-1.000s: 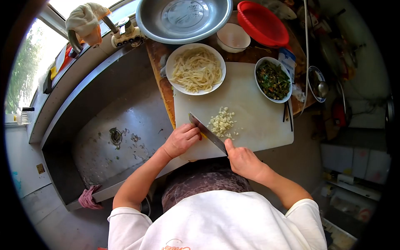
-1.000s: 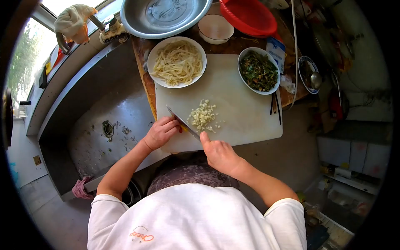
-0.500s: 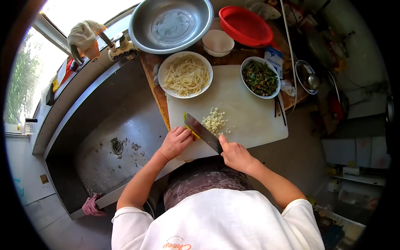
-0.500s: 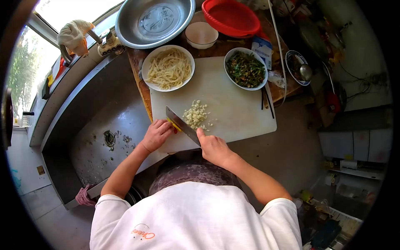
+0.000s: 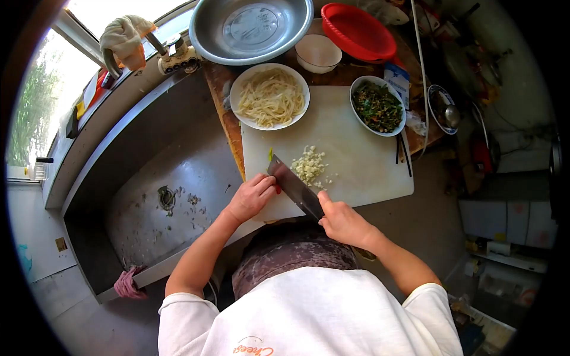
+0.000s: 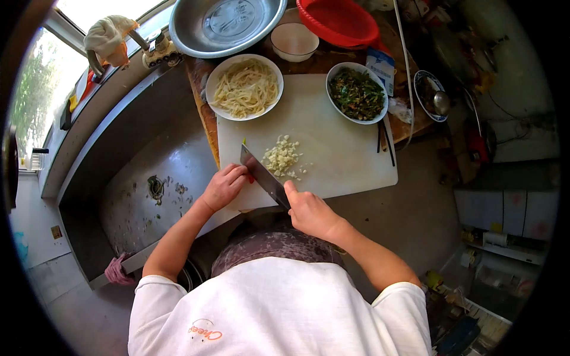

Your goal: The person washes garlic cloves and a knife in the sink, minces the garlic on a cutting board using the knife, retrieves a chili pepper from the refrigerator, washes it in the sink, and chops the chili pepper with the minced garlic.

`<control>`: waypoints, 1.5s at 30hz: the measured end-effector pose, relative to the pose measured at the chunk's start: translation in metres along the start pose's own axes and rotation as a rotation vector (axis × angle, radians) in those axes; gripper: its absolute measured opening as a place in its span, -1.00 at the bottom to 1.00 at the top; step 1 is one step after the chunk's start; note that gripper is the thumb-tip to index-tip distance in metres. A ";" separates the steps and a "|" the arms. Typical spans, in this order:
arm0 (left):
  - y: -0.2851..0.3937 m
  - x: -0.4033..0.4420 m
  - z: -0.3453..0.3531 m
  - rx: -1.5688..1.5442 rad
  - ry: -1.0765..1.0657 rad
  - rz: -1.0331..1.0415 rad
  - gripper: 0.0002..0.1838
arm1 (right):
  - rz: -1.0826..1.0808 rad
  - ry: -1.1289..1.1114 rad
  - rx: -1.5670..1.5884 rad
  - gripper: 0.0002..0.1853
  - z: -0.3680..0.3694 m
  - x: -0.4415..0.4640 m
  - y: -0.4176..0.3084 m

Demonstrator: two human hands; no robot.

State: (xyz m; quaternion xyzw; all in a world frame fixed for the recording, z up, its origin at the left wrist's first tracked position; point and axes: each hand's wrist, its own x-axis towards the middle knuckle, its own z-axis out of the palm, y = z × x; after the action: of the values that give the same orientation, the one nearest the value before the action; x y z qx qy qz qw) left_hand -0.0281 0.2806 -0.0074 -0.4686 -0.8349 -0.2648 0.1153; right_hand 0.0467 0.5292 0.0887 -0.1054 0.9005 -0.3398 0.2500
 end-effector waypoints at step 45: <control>0.001 0.037 -0.013 0.116 -0.132 0.170 -0.79 | 0.047 0.288 0.061 -0.68 0.023 -0.040 0.015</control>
State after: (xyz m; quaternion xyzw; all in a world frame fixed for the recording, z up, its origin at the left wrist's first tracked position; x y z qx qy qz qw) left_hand -0.0482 0.3008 0.0199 -0.5467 -0.8118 -0.1740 0.1090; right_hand 0.0926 0.5422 0.0790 -0.0266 0.9186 -0.3724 0.1292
